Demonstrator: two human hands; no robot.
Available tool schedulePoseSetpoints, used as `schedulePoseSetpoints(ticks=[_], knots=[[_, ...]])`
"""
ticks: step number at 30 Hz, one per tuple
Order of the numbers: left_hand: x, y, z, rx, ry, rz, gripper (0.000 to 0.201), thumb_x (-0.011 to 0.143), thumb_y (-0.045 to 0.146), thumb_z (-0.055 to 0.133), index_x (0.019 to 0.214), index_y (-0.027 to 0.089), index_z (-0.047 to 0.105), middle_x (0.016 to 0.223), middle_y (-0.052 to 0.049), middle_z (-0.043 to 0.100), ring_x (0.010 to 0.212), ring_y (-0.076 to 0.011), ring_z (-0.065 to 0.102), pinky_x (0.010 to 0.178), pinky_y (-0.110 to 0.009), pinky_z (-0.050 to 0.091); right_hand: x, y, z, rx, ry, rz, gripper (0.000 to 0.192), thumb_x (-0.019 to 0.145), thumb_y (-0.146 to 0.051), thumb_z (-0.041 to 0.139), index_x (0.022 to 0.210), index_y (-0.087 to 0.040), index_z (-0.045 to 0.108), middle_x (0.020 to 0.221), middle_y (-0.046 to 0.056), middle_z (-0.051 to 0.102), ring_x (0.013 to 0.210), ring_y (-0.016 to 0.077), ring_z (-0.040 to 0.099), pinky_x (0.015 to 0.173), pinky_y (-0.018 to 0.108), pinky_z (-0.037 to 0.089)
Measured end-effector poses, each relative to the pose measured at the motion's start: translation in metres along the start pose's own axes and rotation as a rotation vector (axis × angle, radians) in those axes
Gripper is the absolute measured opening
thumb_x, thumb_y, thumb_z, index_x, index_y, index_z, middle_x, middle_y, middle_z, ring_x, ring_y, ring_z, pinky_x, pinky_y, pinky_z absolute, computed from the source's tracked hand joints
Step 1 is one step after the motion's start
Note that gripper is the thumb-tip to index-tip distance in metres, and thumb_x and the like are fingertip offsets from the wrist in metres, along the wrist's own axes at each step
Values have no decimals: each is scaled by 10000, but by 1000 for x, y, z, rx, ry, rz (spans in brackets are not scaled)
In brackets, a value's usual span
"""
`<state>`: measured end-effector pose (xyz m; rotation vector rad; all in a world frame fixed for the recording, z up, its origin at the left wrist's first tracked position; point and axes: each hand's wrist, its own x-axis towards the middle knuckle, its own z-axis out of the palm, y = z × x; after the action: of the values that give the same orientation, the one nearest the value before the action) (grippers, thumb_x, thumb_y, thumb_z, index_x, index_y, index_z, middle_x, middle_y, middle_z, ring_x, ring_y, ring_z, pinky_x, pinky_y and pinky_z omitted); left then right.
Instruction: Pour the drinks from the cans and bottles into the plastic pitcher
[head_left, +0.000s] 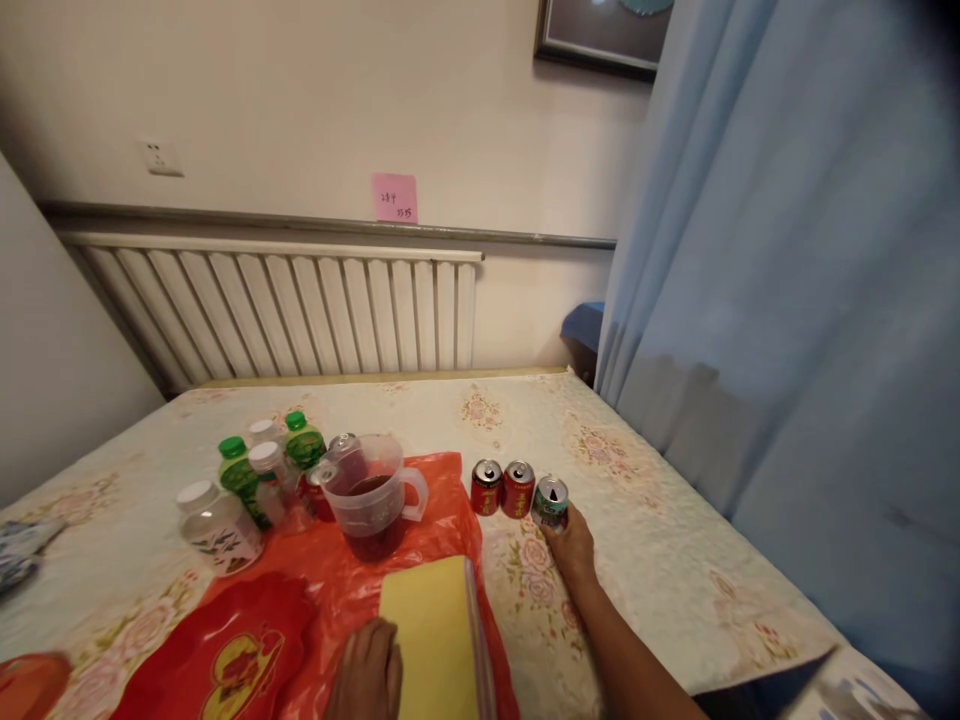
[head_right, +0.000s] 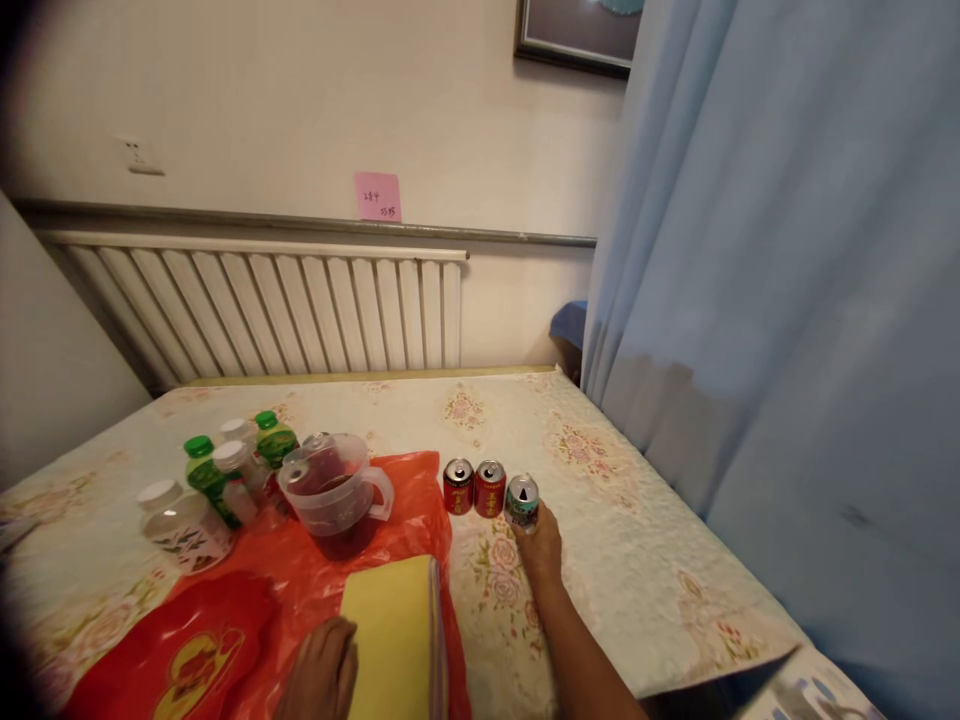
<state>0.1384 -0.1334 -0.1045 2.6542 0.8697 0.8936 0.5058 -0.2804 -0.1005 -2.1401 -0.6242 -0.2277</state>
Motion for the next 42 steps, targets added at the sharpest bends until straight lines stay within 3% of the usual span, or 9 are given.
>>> schedulePoseSetpoints(ticks=[11, 42], knots=[[-1, 0, 1, -3, -3, -3, 202, 927, 299, 447, 1050, 227, 590, 1044, -62, 652, 1004, -238, 614, 895, -408, 532, 0, -12, -6, -81, -13, 25, 512, 707, -332, 651, 1196, -190, 593, 960, 96, 689, 944, 279, 632, 759, 309, 464], [0, 5, -2, -28, -25, -45, 222, 928, 311, 424, 1036, 222, 596, 1039, -73, 648, 1001, -243, 612, 891, -428, 532, 2, -14, -8, -97, -13, 17, 466, 729, -300, 645, 1187, -226, 597, 957, 78, 692, 961, 278, 618, 778, 308, 457]])
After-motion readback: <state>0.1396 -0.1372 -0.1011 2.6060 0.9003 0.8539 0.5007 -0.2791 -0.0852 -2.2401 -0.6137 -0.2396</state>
